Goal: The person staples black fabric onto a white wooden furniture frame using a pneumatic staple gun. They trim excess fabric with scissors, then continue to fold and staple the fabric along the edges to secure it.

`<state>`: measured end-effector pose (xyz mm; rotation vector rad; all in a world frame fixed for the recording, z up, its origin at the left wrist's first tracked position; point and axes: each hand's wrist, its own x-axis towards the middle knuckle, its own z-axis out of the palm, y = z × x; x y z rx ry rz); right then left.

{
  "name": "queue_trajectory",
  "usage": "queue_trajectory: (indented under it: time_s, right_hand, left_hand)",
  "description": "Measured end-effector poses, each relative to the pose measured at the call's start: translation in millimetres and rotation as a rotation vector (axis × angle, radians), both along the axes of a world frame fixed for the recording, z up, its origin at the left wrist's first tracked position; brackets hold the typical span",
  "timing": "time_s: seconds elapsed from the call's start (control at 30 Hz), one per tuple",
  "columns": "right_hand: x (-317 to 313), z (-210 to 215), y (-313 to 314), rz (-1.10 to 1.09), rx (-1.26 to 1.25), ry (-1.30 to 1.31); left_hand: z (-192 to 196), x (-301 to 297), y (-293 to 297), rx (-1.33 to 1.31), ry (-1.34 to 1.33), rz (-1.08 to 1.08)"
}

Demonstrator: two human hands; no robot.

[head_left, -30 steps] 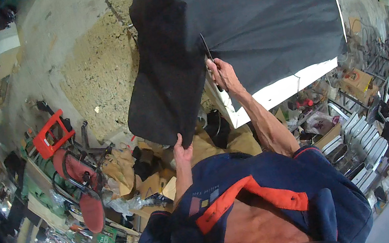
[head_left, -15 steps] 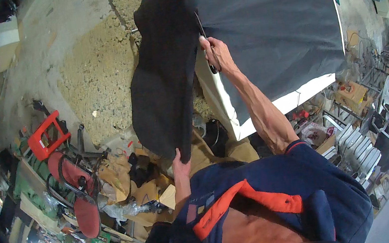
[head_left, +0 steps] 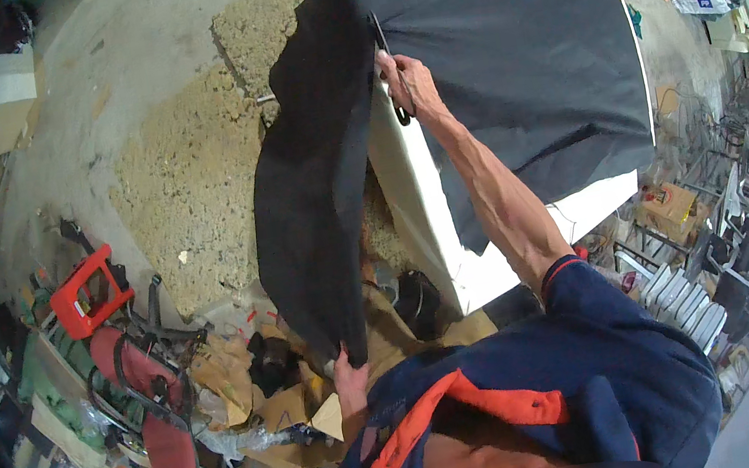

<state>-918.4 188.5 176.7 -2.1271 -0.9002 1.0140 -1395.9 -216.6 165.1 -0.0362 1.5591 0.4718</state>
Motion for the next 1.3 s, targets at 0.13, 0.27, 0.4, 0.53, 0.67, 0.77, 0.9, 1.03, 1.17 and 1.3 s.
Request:
queue_trajectory:
  time_s: [0.13, 0.27, 0.4, 0.53, 0.67, 0.77, 0.9, 1.03, 1.17, 1.3]
  right_hand:
    - [12, 1, 44, 0.033, 0.035, 0.032]
    - [28, -9, 85, 0.047, 0.037, -0.008]
    - [35, -16, 126, 0.067, 0.046, -0.024]
    - [28, 0, 152, 0.004, 0.146, -0.055]
    - [-47, 30, 83, 0.211, 0.069, 0.391]
    - [-141, 47, -32, 0.416, 0.048, 0.410]
    - [-209, 61, -128, 0.399, -0.219, 0.875]
    - [-160, 86, -194, 0.108, 0.164, 0.788]
    - [-61, 124, -316, -0.287, 0.406, 0.620]
    - [-29, 151, -534, -0.751, 0.125, 0.323]
  left_hand:
    - [34, -15, 7, 0.237, 0.442, -1.051]
    - [52, -29, 10, 0.261, 0.522, -1.087]
    - [59, -48, 3, 0.031, 0.573, -1.197]
    - [70, -72, -12, -0.046, 0.580, -1.214]
    - [86, -103, 16, -0.031, 0.596, -1.248]
    - [104, -110, 92, 0.055, 0.555, -1.240]
    - [140, -44, 217, 0.102, 0.378, -0.998]
    - [191, 84, 287, 0.290, 0.208, -1.114]
    - [219, 198, 285, 0.462, -0.063, -1.360]
    - [198, 266, 234, 0.628, -0.186, -2.074]
